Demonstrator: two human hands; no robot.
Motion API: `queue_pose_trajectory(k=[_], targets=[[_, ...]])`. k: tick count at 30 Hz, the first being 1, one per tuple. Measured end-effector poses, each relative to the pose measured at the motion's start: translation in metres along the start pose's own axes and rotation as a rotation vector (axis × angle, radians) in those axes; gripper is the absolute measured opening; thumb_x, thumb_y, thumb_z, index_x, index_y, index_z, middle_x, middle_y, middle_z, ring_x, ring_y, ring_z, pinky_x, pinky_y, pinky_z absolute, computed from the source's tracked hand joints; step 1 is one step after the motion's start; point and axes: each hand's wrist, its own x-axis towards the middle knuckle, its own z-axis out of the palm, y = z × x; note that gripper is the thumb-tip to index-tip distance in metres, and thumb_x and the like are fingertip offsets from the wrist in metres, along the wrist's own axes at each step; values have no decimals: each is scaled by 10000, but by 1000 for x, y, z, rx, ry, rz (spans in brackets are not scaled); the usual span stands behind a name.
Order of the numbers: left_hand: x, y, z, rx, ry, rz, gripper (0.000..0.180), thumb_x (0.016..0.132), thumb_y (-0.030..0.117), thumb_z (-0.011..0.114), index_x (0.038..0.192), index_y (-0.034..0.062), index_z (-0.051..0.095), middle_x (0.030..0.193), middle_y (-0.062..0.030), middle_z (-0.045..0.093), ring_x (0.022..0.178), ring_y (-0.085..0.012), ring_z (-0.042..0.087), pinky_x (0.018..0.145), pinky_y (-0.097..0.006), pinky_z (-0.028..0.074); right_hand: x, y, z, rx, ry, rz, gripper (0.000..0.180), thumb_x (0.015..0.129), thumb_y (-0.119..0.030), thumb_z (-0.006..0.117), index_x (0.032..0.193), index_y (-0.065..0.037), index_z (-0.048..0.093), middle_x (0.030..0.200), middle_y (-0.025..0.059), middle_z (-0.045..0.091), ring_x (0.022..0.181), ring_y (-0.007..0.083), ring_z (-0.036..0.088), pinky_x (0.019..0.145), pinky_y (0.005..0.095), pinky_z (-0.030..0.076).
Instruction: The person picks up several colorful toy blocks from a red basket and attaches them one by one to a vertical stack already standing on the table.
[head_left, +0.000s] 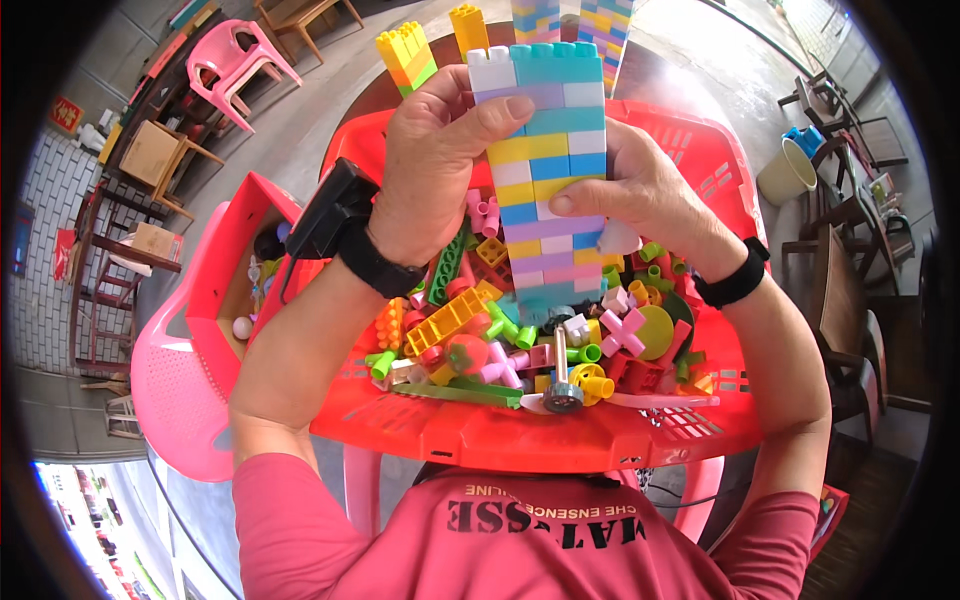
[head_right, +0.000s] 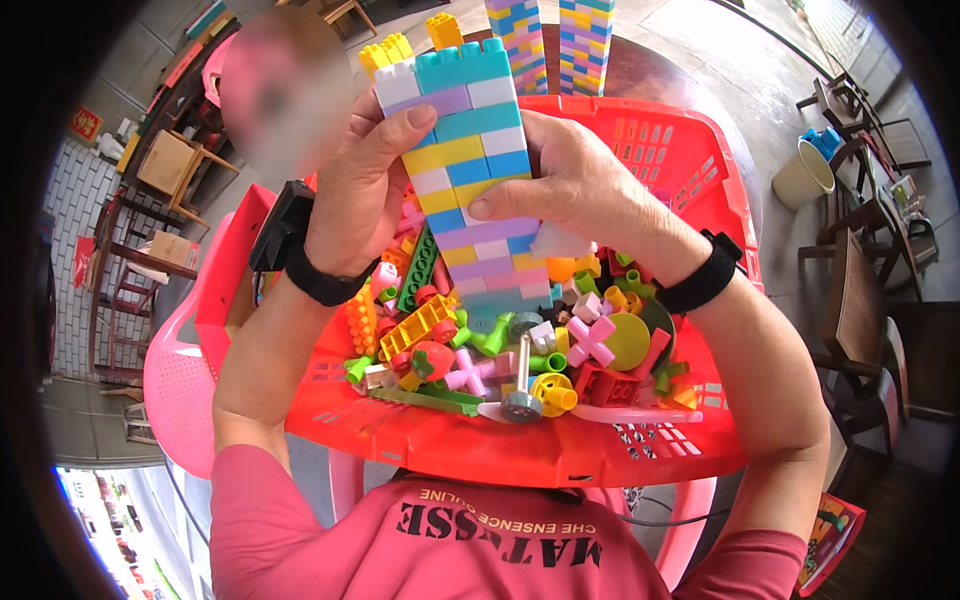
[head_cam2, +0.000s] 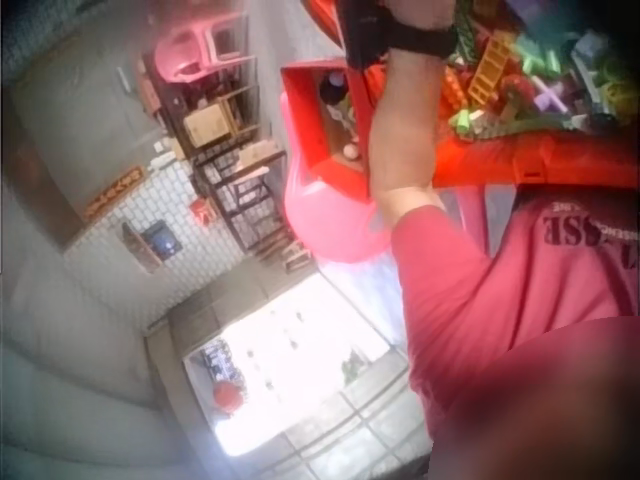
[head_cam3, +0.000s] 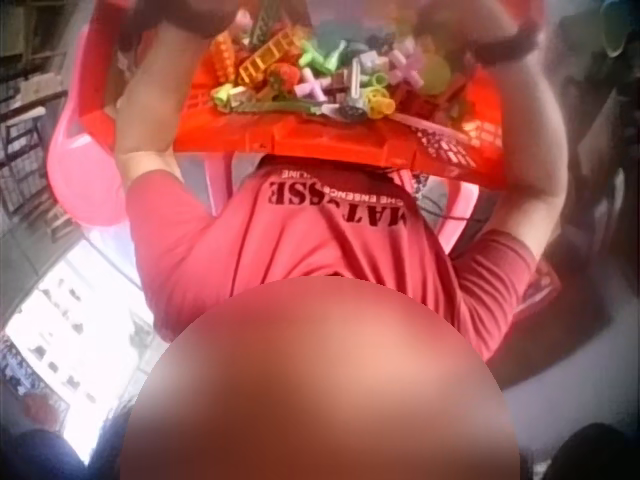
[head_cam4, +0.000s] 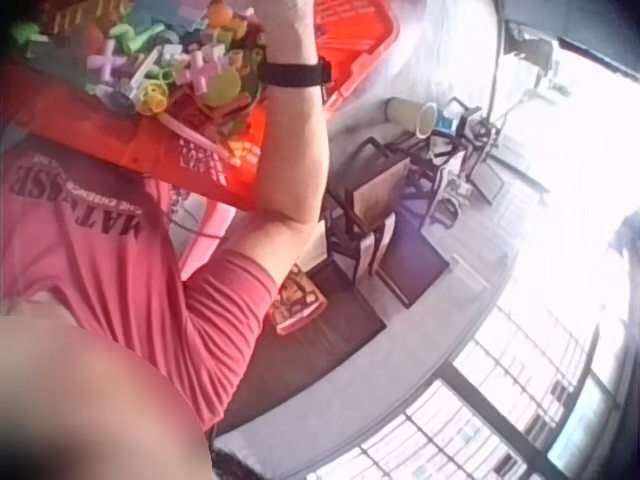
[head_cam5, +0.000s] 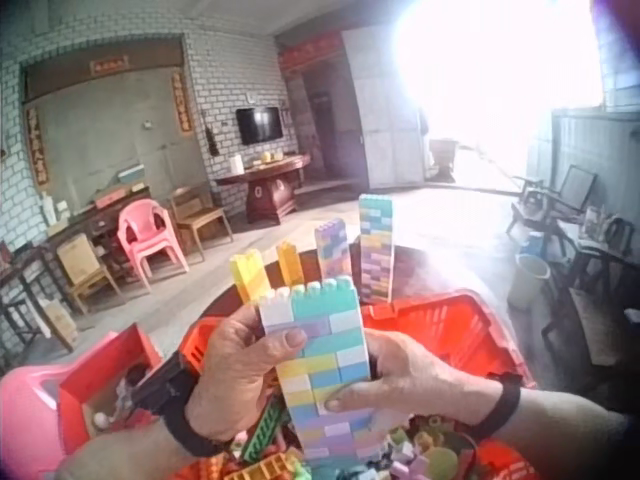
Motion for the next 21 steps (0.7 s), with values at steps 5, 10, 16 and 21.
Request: queue_pose_trajectory(k=[5, 10, 16, 21], targets=[[3, -10, -8, -38, -103, -107, 521, 886, 347, 695, 1240, 60, 445, 1000, -27, 621, 910, -90, 591, 800, -259, 479, 7, -8, -13, 60, 254, -28, 392, 810, -141, 727, 1150, 3, 594, 1029, 76, 680, 898, 114, 643, 779, 268, 529], [-6, -30, -3, -16, -226, -287, 421, 881, 233, 711, 1186, 38, 495, 1047, -51, 637, 948, -108, 609, 826, -270, 489, 7, -13, -29, 170, 415, -116, 378, 828, -163, 720, 1148, -5, 596, 1034, 81, 686, 889, 127, 660, 785, 277, 541], [-14, -33, 2, 14, -206, -320, 375, 865, 125, 718, 1163, 15, 520, 1067, -71, 649, 966, -129, 629, 862, -283, 506, 7, -3, -26, 167, 360, -129, 458, 799, -169, 739, 1187, -2, 561, 1070, 98, 671, 957, 146, 650, 839, 291, 532], [-12, -24, 1, 3, -164, -337, 387, 862, 132, 723, 1163, 7, 515, 1047, -66, 648, 955, -119, 621, 849, -277, 507, 8, -3, -14, 72, 275, -132, 528, 786, -155, 741, 1235, 4, 514, 1109, 106, 654, 999, 162, 635, 872, 307, 522]])
